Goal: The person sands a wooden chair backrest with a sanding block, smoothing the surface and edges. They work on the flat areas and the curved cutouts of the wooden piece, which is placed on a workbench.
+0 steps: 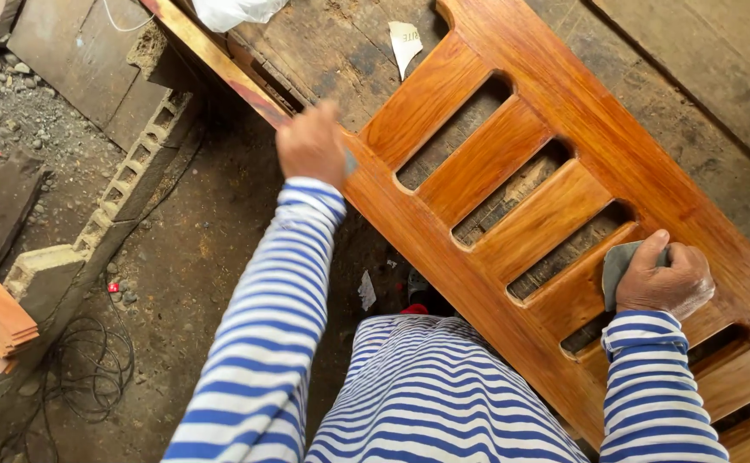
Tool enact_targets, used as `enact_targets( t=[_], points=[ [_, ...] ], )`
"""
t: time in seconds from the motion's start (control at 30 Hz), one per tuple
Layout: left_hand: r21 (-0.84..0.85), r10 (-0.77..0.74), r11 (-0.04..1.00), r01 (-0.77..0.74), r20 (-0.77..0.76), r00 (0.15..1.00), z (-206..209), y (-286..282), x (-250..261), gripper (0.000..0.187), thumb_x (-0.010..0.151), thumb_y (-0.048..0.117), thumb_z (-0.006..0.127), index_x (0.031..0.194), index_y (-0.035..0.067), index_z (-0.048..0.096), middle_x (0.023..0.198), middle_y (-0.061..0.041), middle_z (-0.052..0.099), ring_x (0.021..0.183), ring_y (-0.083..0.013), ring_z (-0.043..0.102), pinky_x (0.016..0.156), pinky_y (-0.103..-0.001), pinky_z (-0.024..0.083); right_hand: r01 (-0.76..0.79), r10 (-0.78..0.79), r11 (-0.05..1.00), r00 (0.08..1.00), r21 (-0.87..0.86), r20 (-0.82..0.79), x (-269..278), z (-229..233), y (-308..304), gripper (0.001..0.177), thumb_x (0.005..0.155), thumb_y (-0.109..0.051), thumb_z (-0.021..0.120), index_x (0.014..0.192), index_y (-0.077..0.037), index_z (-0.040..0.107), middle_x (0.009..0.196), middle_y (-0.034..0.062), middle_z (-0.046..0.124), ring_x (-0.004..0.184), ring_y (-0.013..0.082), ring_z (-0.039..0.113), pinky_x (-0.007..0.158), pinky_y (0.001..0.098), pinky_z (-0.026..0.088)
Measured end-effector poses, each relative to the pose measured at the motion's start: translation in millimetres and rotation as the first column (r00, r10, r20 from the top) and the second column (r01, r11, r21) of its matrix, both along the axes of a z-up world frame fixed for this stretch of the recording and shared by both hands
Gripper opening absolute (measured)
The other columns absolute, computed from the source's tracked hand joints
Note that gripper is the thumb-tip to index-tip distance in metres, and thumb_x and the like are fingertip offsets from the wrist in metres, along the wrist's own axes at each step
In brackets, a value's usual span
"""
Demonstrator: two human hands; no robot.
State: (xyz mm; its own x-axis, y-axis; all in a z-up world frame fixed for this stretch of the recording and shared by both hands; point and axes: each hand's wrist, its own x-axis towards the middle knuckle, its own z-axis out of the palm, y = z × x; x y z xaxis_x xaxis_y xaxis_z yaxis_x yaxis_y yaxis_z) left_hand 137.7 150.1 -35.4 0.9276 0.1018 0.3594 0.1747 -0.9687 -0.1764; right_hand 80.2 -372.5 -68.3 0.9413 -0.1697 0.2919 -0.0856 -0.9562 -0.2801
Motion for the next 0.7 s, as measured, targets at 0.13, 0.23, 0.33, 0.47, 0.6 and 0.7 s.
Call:
enact_targets(
  t=[0.13,0.23,0.33,0.47,0.6,0.7],
  points=[
    [-0.104,0.067,0.993,-0.059,0.069,0.995,-2.9,7.9,5.5,0.024,0.084,0.017,0.065,0.106,0.022,0.057,0.079,0.000,0.062,0.068,-0.0291,0.064,0.059,-0.044,0.043,0.034,-0.033,0.999,0.999,0.025,-0.028,2.3,4.2,3.7,0.063,0.119,-0.017,0.070,0.066,-0.007,0.036,0.064,0.0137,0.036,0.057,0.0312,0.036,0.055,0.0469,0.019],
    [-0.151,0.012,0.989,0.008,0.129,0.992,33.2,-66.9,-13.1,0.016,0.095,0.005,0.050,0.097,0.018,0.060,0.066,0.002,0.048,0.053,-0.0213,0.051,0.049,-0.039,0.042,0.032,-0.029,0.996,0.999,0.079,-0.041,1.6,9.5,7.3,0.065,0.120,-0.015,0.068,0.065,-0.009,0.034,0.060,0.0095,0.029,0.053,0.0234,0.028,0.055,0.0431,0.017],
    [-0.313,-0.158,0.939,-0.144,-0.764,0.626,71.1,-164.9,-50.1,0.026,0.087,0.011,0.056,0.112,0.012,0.064,0.092,-0.005,0.074,0.080,-0.0268,0.074,0.063,-0.044,0.057,0.028,-0.026,0.997,0.999,0.070,-0.033,0.5,2.3,0.8,0.063,0.119,-0.014,0.070,0.067,-0.008,0.036,0.062,0.0096,0.033,0.056,0.0242,0.032,0.055,0.0436,0.022],
    [-0.726,-0.695,0.644,0.240,-0.424,0.581,56.5,-210.4,-102.1,0.008,0.096,0.003,0.062,0.093,0.010,0.061,0.068,0.002,0.059,0.060,-0.0131,0.059,0.056,-0.032,0.057,0.007,-0.007,1.000,1.000,-0.014,0.019,0.7,-10.8,-6.7,0.059,0.115,-0.017,0.075,0.068,-0.006,0.041,0.067,0.0138,0.045,0.060,0.0332,0.044,0.055,0.0490,0.026],
    [-0.324,-0.292,0.945,0.048,-0.768,0.569,61.7,-154.2,-50.1,0.020,0.076,0.028,0.076,0.095,0.026,0.069,0.085,0.002,0.073,0.082,-0.0249,0.073,0.064,-0.045,0.055,-0.025,0.029,0.998,0.997,-0.059,0.074,1.4,-4.5,-3.2,0.053,0.113,-0.019,0.073,0.069,-0.003,0.048,0.071,0.0207,0.055,0.064,0.0434,0.053,0.057,0.0545,0.030],
    [0.019,-0.071,0.997,0.070,0.092,0.993,11.5,-72.7,-30.8,0.018,0.080,0.010,0.062,0.076,0.027,0.058,0.061,0.004,0.049,0.053,-0.0183,0.049,0.051,-0.037,0.035,-0.035,0.044,0.996,0.992,-0.077,0.119,4.2,1.4,1.2,0.047,0.112,-0.021,0.071,0.071,-0.003,0.055,0.072,0.0208,0.059,0.065,0.0436,0.056,0.056,0.0549,0.032]
  ],
)
